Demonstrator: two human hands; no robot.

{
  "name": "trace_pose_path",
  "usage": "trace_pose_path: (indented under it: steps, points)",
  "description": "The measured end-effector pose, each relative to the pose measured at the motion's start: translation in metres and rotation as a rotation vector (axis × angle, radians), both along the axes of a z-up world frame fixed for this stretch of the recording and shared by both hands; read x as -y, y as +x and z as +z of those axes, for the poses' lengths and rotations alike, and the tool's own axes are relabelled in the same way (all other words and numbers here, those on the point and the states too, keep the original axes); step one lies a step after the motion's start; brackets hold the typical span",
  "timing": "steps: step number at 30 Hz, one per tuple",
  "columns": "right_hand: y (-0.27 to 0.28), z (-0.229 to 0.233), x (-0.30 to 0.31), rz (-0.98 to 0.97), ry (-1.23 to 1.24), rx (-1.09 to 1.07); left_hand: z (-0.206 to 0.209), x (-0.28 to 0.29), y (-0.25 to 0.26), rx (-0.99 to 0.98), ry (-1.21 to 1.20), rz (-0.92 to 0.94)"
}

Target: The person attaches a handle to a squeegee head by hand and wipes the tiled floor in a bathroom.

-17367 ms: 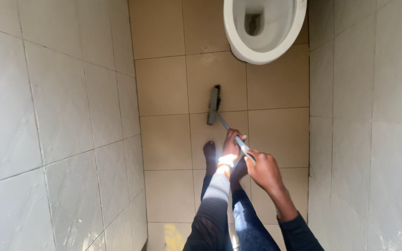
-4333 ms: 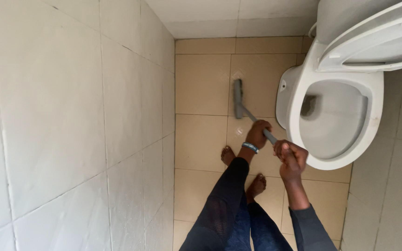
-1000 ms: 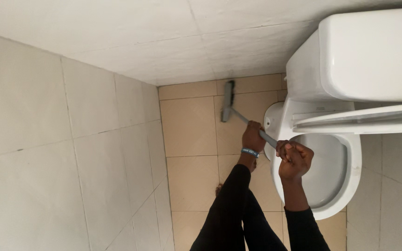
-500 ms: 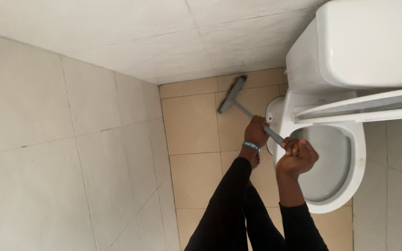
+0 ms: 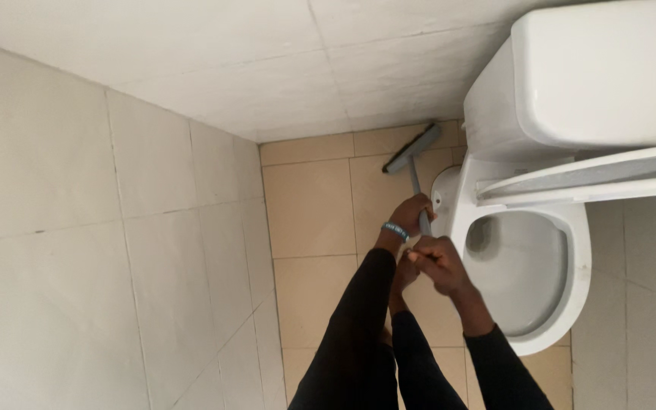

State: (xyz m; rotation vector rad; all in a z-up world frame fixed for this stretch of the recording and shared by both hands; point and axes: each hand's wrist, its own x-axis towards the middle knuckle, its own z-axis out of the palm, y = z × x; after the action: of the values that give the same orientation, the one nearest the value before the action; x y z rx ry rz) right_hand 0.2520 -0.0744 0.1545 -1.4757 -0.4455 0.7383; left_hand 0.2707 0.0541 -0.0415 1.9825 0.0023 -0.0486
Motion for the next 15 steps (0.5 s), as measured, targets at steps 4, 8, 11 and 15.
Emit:
trace_pose_path:
  steps: [4, 8, 11, 15]
  points:
    - [0.003, -0.009, 0.003, -0.188, 0.309, -0.193, 0.017, 0.005, -0.01, -0.037, -0.113, 0.208]
    - [0.032, 0.029, -0.003, -0.16, 0.372, -0.206, 0.042, 0.008, -0.009, 0.14, -0.076, 0.485]
    - [0.049, 0.058, -0.009, -0.113, 0.365, -0.005, 0.069, 0.025, 0.005, 0.148, -0.295, 0.666]
    - [0.042, 0.071, -0.009, -0.387, 0.285, 0.248, 0.078, 0.035, 0.028, 0.152, -0.066, 0.622]
